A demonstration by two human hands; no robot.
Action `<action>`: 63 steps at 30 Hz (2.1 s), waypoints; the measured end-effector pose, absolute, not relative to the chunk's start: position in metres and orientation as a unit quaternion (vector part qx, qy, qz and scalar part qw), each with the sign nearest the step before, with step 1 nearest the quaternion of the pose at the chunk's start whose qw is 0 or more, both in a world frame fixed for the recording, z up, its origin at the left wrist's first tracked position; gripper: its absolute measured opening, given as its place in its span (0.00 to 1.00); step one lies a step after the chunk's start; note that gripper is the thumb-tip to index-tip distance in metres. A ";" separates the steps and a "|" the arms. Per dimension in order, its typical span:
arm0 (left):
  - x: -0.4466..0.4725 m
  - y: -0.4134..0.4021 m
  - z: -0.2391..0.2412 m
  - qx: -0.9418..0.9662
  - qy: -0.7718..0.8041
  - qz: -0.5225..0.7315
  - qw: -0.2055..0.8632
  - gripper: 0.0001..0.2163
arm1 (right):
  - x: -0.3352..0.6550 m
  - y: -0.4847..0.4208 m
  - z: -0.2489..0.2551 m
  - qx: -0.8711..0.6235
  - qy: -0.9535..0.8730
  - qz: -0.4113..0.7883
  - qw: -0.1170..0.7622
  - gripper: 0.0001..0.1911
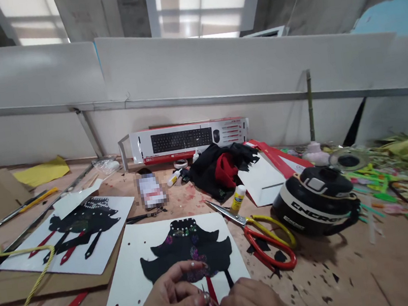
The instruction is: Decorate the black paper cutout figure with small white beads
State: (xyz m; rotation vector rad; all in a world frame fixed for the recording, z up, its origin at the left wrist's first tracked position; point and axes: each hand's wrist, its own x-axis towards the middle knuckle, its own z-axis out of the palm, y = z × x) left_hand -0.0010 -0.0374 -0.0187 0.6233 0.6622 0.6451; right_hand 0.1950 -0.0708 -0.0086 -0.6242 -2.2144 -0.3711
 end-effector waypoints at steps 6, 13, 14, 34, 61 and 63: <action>-0.002 -0.038 -0.021 0.306 0.317 0.302 0.845 0.29 | 0.194 -0.073 -0.011 -0.255 -0.871 -0.169 0.385 0.08; -0.001 -0.037 -0.012 0.331 0.330 0.309 0.828 0.27 | 0.199 -0.075 0.001 -0.266 -0.873 -0.106 0.394 0.10; -0.001 -0.038 -0.011 0.331 0.331 0.310 0.827 0.26 | 0.200 -0.076 0.001 -0.265 -0.874 -0.090 0.397 0.11; -0.002 -0.034 -0.001 0.346 0.348 0.347 0.799 0.21 | 0.201 -0.055 0.009 -0.442 -0.592 0.424 0.524 0.07; -0.005 -0.025 -0.016 0.360 0.455 0.307 0.754 0.21 | 0.197 -0.021 0.004 -0.321 -0.757 0.283 0.494 0.13; -0.004 -0.026 -0.015 0.366 0.456 0.308 0.751 0.22 | 0.196 -0.022 0.005 -0.329 -0.757 0.278 0.491 0.12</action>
